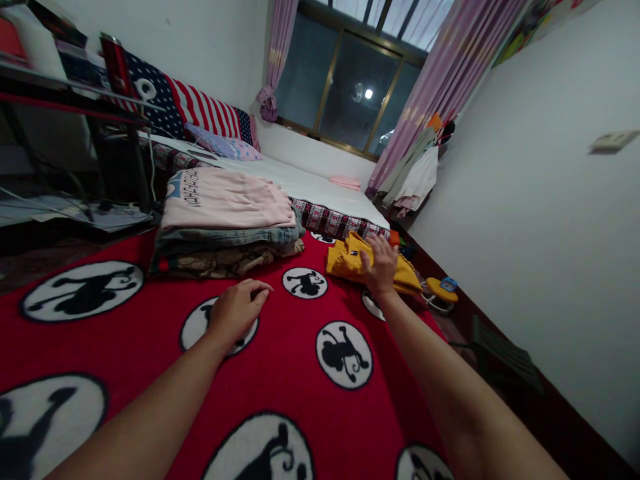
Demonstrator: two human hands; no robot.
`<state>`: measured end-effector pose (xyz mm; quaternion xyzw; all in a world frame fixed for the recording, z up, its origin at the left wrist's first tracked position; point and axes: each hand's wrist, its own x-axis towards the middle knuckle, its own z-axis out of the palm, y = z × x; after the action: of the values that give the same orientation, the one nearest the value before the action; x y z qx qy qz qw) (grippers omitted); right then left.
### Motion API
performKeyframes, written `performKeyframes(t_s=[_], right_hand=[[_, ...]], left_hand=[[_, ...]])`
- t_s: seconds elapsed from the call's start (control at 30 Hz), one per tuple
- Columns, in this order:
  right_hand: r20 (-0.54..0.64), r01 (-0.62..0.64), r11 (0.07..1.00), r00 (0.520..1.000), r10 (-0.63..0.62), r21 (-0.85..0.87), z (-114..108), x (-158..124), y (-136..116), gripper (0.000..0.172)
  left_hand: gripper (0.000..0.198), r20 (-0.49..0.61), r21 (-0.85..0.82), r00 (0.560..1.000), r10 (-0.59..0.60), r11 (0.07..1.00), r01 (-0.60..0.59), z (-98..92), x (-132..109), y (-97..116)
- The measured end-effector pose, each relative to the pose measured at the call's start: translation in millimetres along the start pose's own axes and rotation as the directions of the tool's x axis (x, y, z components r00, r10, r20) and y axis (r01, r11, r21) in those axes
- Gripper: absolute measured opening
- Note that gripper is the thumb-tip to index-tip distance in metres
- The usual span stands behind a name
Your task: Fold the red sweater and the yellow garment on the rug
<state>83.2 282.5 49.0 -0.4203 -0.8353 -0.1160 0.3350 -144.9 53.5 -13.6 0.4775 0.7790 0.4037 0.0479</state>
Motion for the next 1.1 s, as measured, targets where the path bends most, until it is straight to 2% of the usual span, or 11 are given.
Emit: performKeyframes(t_s=[0.07, 0.13, 0.23, 0.33, 0.5, 0.63, 0.7, 0.83, 0.93, 1.03, 1.1], right_hand=[[-0.012, -0.178, 0.976, 0.984, 0.178, -0.127, 0.4, 2.0, 8.0, 0.056], [0.17, -0.273, 0.937, 0.935, 0.312, -0.216, 4.6, 4.8, 17.1, 0.059], [0.437, -0.283, 0.916, 0.813, 0.386, -0.284, 10.3, 11.3, 22.8, 0.063], [0.504, -0.33, 0.907, 0.755, 0.42, -0.262, 12.4, 8.4, 5.9, 0.069], [0.478, -0.175, 0.968, 0.845, 0.242, -0.181, 16.6, -49.7, -58.3, 0.08], [0.581, -0.092, 0.993, 0.805, 0.115, -0.069, -0.9, -106.7, -98.4, 0.076], [0.584, -0.05, 0.998, 0.81, 0.056, -0.026, -17.2, -129.0, -111.5, 0.072], [0.543, -0.021, 0.999, 0.84, -0.001, 0.035, -46.1, -161.9, -128.1, 0.068], [0.516, -0.032, 0.994, 0.856, -0.025, 0.101, -56.6, -173.0, -131.2, 0.061], [0.5, -0.067, 0.986, 0.866, -0.02, 0.155, -58.8, -174.3, -129.2, 0.057], [0.491, -0.096, 0.977, 0.871, -0.009, 0.188, -58.3, -173.4, -127.7, 0.054]], left_hand=[[0.026, 0.002, 0.004, 1.0, -0.001, 1.0, 0.001, 0.0, -0.1, 0.1], [0.027, 0.006, 0.01, 1.0, 0.002, 1.0, -0.002, -0.1, 0.1, -0.1], [0.028, 0.012, 0.017, 1.0, 0.012, 1.0, -0.012, -0.5, 0.5, -0.3], [0.027, 0.014, 0.002, 1.0, 0.02, 1.0, -0.021, -1.4, 0.1, 0.9], [0.026, 0.011, -0.014, 1.0, 0.022, 1.0, -0.022, -2.7, -2.0, 3.8], [0.025, 0.006, -0.042, 1.0, 0.028, 0.999, -0.028, -4.0, -2.7, 3.8], [0.025, 0.002, -0.057, 0.999, 0.041, 0.998, -0.041, -4.3, -3.4, 3.3], [0.027, -0.036, -0.057, 0.997, 0.07, 0.996, -0.072, -0.5, -8.6, 3.6], [0.03, -0.09, 0.007, 0.981, 0.174, 0.985, -0.174, -0.2, -10.2, 8.3], [0.031, -0.081, 0.104, 0.932, 0.353, 0.933, -0.344, -17.0, 5.0, 17.1], [0.03, -0.093, 0.193, 0.914, 0.395, 0.908, -0.372, -40.9, 28.3, 22.1]])
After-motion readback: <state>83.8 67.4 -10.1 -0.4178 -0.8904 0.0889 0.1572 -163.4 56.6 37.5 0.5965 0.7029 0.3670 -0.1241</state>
